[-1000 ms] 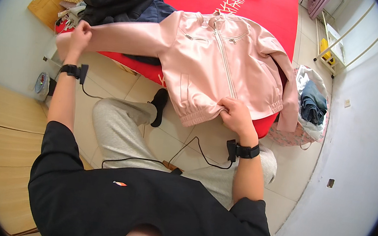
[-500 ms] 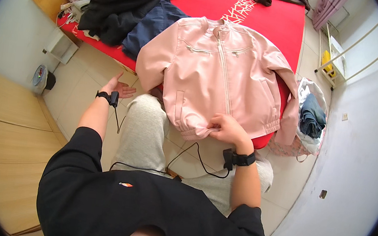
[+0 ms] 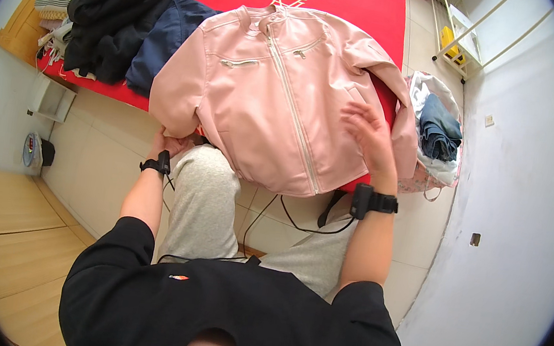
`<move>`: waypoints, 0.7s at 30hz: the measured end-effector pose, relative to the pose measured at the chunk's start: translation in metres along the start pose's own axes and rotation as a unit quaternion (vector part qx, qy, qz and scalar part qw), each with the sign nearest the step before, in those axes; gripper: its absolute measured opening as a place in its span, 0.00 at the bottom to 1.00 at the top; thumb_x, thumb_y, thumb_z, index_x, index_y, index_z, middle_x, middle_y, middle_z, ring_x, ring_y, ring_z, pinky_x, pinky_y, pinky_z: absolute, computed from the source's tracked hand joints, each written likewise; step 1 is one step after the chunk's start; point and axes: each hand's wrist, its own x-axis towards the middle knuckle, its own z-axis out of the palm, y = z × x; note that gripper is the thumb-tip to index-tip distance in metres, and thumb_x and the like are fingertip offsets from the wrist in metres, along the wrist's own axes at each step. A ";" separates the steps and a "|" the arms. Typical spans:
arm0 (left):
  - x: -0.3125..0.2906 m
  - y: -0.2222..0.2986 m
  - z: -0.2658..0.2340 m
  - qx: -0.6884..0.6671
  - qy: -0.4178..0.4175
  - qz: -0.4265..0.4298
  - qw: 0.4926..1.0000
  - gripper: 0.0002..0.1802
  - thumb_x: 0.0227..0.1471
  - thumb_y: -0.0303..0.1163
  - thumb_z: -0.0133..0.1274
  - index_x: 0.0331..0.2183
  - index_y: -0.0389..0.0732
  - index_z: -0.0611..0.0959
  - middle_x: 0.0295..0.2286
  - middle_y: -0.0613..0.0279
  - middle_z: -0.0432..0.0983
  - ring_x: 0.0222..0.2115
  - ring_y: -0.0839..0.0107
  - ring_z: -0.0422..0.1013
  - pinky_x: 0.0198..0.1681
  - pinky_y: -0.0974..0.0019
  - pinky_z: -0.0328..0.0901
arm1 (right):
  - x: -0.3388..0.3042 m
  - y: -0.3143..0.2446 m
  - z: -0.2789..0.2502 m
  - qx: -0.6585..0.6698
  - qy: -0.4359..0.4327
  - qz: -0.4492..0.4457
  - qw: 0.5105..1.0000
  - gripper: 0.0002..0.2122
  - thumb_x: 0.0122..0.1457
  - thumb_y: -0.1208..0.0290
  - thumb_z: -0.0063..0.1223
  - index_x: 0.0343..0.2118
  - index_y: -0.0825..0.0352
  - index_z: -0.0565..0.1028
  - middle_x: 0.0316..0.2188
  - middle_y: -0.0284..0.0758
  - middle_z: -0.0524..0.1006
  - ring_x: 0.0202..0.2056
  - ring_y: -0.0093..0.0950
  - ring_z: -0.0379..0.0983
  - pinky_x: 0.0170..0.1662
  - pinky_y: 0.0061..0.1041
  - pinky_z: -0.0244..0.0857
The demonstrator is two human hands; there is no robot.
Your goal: The person folds a light pink jacket and a dark brown jacket on a red bedspread. They zip the pink jacket, fold it neatly, and place it aside. Then they zip and fold the brown jacket, place it on a hanger, and hang it on a nearby rack.
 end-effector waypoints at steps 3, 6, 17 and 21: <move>0.001 0.034 -0.025 -0.155 0.072 0.015 0.985 0.36 0.69 0.48 0.58 0.65 0.31 0.70 0.57 0.46 0.78 0.57 0.51 0.76 0.63 0.47 0.72 | 0.010 -0.007 -0.033 0.121 0.117 0.011 0.986 0.26 0.73 0.56 0.57 0.66 0.70 0.72 0.61 0.44 0.80 0.59 0.35 0.78 0.61 0.36 0.73; -0.031 0.082 -0.046 -0.145 0.119 0.113 0.976 0.25 0.67 0.36 0.59 0.59 0.32 0.76 0.54 0.46 0.81 0.55 0.51 0.78 0.59 0.50 0.75 | 0.020 -0.001 -0.063 0.261 0.208 0.023 0.942 0.32 0.71 0.52 0.60 0.68 0.72 0.69 0.64 0.48 0.75 0.62 0.41 0.74 0.65 0.40 0.71; -0.203 0.105 0.303 0.341 0.105 0.823 0.441 0.49 0.56 0.22 0.69 0.72 0.35 0.62 0.64 0.48 0.66 0.62 0.57 0.68 0.70 0.53 0.63 | 0.061 0.045 -0.163 0.484 0.345 0.027 0.803 0.42 0.67 0.42 0.63 0.69 0.76 0.64 0.69 0.47 0.66 0.67 0.46 0.66 0.72 0.49 0.64; -0.162 -0.015 0.372 0.525 -0.031 0.807 0.268 0.42 0.54 0.26 0.69 0.67 0.32 0.72 0.61 0.37 0.71 0.63 0.37 0.68 0.70 0.46 0.62 | 0.073 0.063 -0.181 0.459 0.338 0.013 0.822 0.27 0.75 0.51 0.55 0.64 0.69 0.72 0.63 0.41 0.77 0.65 0.40 0.71 0.69 0.47 0.68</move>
